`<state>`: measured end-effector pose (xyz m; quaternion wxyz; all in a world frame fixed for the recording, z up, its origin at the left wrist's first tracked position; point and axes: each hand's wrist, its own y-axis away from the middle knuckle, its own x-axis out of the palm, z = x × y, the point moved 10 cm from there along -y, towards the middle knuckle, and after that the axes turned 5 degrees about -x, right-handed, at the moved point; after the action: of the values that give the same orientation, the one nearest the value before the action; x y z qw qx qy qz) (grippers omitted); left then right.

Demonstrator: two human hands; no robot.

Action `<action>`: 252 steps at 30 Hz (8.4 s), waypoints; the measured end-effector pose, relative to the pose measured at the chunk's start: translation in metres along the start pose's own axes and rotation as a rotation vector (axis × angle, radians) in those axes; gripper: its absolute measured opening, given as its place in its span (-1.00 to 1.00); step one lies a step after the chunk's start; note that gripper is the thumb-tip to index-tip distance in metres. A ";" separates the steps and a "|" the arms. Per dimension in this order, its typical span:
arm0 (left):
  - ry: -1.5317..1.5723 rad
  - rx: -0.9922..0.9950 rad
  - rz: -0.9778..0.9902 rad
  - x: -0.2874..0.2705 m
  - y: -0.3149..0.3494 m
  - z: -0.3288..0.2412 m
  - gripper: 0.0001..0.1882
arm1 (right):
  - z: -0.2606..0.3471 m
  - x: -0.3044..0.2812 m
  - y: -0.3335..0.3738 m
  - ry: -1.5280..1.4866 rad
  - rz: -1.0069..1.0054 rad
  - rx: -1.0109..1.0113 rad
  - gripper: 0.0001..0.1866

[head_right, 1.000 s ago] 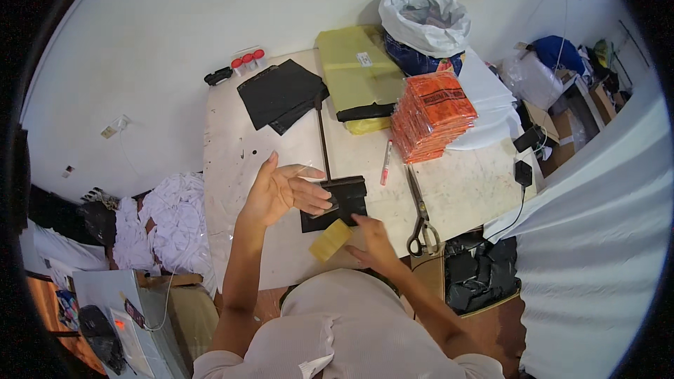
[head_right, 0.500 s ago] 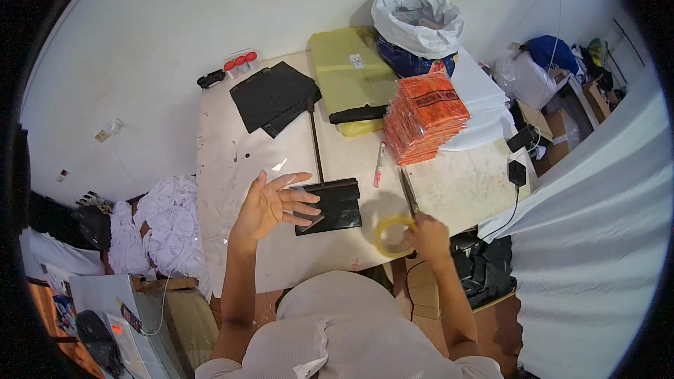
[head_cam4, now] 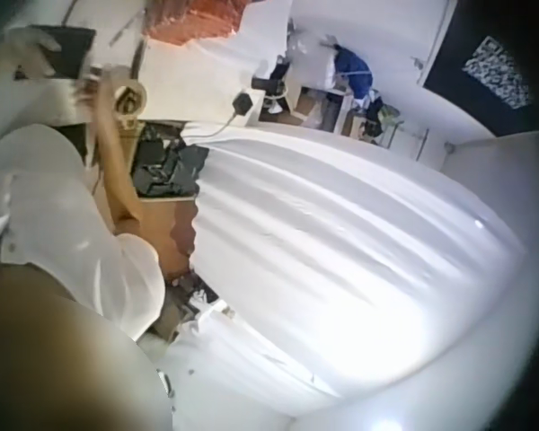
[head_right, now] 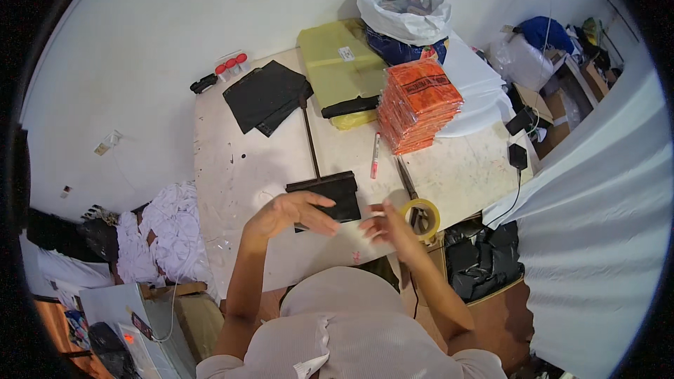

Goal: Packaging and marking black textile sheets using tape and a marker at a workbench.

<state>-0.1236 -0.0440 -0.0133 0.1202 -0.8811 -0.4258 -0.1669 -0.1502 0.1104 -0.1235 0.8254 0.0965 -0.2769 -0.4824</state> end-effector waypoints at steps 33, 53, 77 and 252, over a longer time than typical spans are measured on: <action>-0.514 -0.255 -0.330 -0.038 0.050 0.068 -0.74 | -0.014 -0.011 -0.042 -0.121 -0.108 -0.167 -0.67; -0.472 -0.275 -0.401 -0.054 0.081 0.078 -0.82 | -0.028 0.003 -0.046 -0.134 -0.013 0.134 -0.54; -0.351 -0.220 -1.092 -0.160 0.108 0.112 -0.38 | -0.024 -0.025 -0.084 0.342 -0.409 -0.477 -0.83; -0.246 -0.318 -0.464 -0.096 0.094 0.150 -0.68 | -0.039 0.023 -0.060 0.500 0.447 -0.215 -0.74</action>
<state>-0.0760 -0.1160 -0.1955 -0.1131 -0.7818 -0.5954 -0.1467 -0.1640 0.0560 -0.1732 0.9583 0.0612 -0.0284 -0.2776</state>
